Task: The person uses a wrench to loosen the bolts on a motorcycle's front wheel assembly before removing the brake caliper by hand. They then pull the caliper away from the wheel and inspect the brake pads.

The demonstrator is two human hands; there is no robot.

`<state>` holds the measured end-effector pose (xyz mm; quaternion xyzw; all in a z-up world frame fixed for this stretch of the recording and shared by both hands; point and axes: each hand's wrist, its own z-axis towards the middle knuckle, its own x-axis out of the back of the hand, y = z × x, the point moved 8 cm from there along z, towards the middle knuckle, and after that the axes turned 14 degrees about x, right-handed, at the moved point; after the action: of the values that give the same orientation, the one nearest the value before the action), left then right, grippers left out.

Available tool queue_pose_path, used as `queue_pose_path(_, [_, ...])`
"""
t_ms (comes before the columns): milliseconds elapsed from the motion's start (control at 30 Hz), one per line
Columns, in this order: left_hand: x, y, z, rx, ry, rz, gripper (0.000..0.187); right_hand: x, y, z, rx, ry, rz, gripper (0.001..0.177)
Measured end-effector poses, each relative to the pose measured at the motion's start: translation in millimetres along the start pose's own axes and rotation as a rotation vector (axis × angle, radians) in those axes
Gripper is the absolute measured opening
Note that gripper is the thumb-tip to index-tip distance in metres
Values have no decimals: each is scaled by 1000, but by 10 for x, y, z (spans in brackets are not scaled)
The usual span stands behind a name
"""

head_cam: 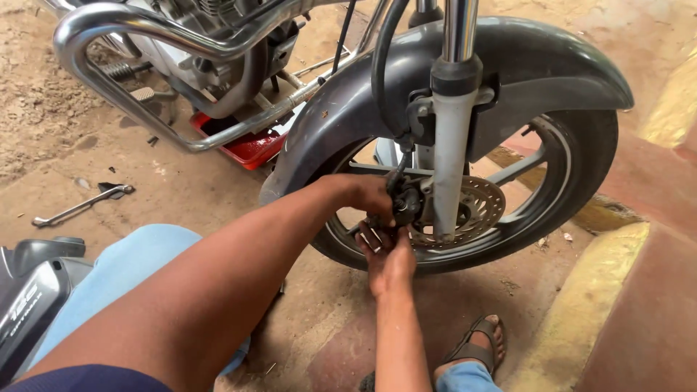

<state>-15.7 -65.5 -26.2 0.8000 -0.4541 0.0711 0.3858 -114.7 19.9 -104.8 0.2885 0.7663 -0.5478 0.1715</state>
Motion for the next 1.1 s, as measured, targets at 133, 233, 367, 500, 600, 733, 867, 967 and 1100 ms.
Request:
queue_pose_path(133, [89, 229, -198, 71, 51, 199, 42, -38, 34, -79, -44, 25, 85, 45])
queue_pose_path(233, [67, -200, 262, -68, -35, 84, 45, -268, 395, -216, -132, -30, 138, 44])
queue_pose_path(367, [278, -311, -147, -149, 32, -78, 76, -443, 405, -240, -130, -51, 27, 45])
queue_pose_path(500, [129, -344, -299, -160, -74, -265, 50, 47, 371, -218, 29, -162, -116, 42])
queue_pose_path(600, [-41, -235, -515, -38, -295, -308, 50, 141, -153, -489, 40, -337, -214, 38])
queue_pose_path(733, [-460, -71, -974, 72, -617, -499, 42, -324, -1123, -1263, -225, -678, -443, 47])
queue_pose_path(867, [-712, 310, -1236, -124, -690, -804, 47, -200, -1999, -1465, -221, -790, -655, 52])
queue_pose_path(967, [-785, 755, -1469, -388, -833, -1055, 57, 28, -2571, -1484, -18, -541, -1105, 47])
queue_pose_path(1100, [-852, 1089, -1470, -507, -1031, -1386, 82, -341, -3046, -1755, 520, -337, -1357, 69])
